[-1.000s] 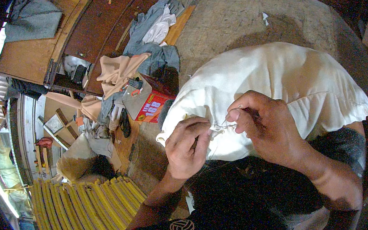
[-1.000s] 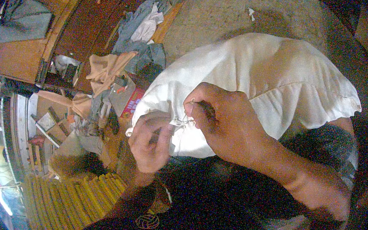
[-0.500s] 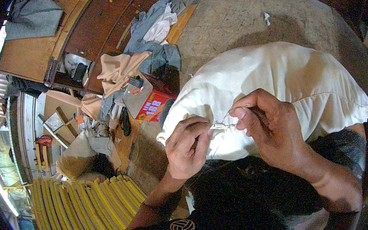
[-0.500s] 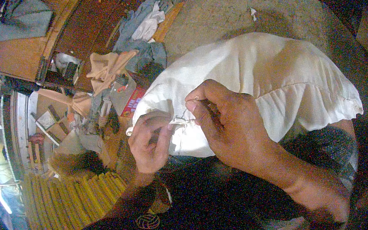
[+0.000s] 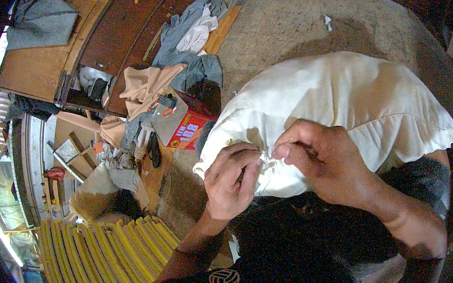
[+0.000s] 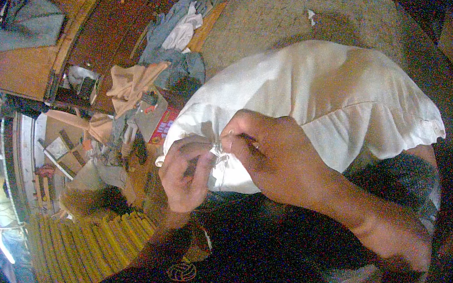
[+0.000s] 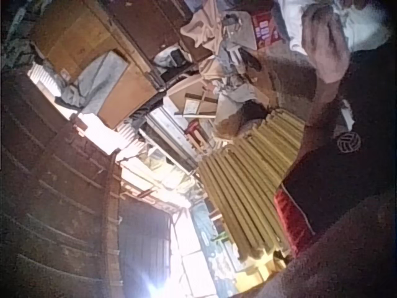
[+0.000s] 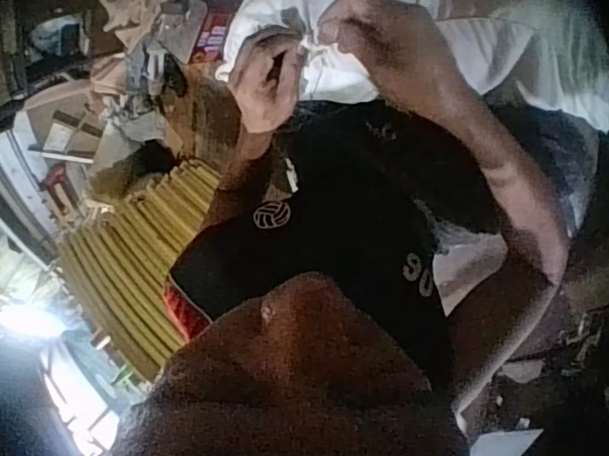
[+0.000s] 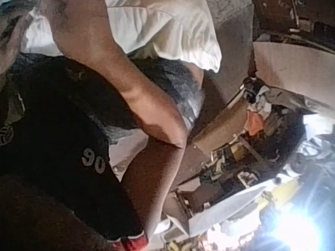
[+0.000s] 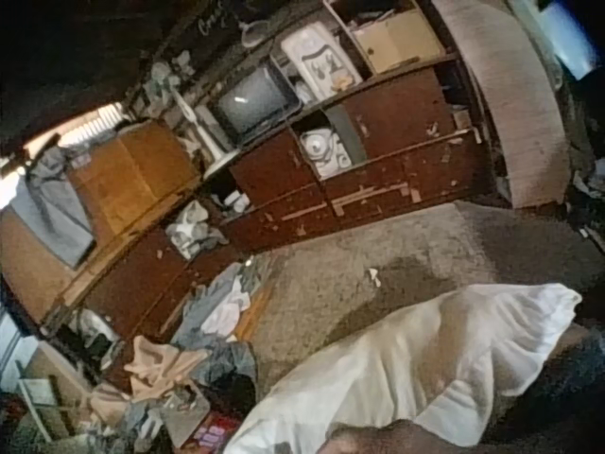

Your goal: The person hand-sews a white pillow using a needle and thread. They repeatedly insert the needle through the fabric and pull the thread to close a seam, working continuously on the same area.

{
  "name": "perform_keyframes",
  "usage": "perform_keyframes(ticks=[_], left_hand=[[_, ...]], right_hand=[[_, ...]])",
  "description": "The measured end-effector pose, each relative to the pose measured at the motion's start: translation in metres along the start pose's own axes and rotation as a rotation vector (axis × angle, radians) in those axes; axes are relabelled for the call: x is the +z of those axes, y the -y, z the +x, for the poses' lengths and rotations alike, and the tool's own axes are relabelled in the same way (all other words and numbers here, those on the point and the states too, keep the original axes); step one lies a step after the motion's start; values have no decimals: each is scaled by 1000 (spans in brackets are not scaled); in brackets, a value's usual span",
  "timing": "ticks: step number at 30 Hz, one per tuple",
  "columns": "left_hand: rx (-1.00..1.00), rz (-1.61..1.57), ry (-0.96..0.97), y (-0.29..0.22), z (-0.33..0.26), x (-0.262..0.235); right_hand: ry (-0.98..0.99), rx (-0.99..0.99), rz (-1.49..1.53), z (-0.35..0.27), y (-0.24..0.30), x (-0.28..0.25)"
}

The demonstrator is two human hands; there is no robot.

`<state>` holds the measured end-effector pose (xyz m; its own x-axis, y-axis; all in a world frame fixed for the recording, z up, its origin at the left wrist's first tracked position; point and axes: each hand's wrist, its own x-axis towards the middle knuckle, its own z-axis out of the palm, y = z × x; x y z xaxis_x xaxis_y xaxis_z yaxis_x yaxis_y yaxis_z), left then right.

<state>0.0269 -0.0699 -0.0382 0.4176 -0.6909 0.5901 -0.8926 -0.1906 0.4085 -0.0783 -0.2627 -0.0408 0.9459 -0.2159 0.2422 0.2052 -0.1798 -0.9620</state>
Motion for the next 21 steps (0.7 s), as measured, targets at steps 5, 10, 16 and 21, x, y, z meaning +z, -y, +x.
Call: perform_keyframes(ticks=[5, 10, 16, 21], left_hand=[[-89, -15, -86, -2, -3, 2], [-157, -99, 126, -13, 0, -14], [-235, -150, 140, -8, -3, -11], [-323, -286, 143, -8, -2, -10]], right_hand=[[-29, 54, -2, -1, 6, -1], [-102, 77, 232, 1, -2, -2], [-68, 173, 276, 2, 5, -5], [-87, 152, 269, 2, 4, -2]])
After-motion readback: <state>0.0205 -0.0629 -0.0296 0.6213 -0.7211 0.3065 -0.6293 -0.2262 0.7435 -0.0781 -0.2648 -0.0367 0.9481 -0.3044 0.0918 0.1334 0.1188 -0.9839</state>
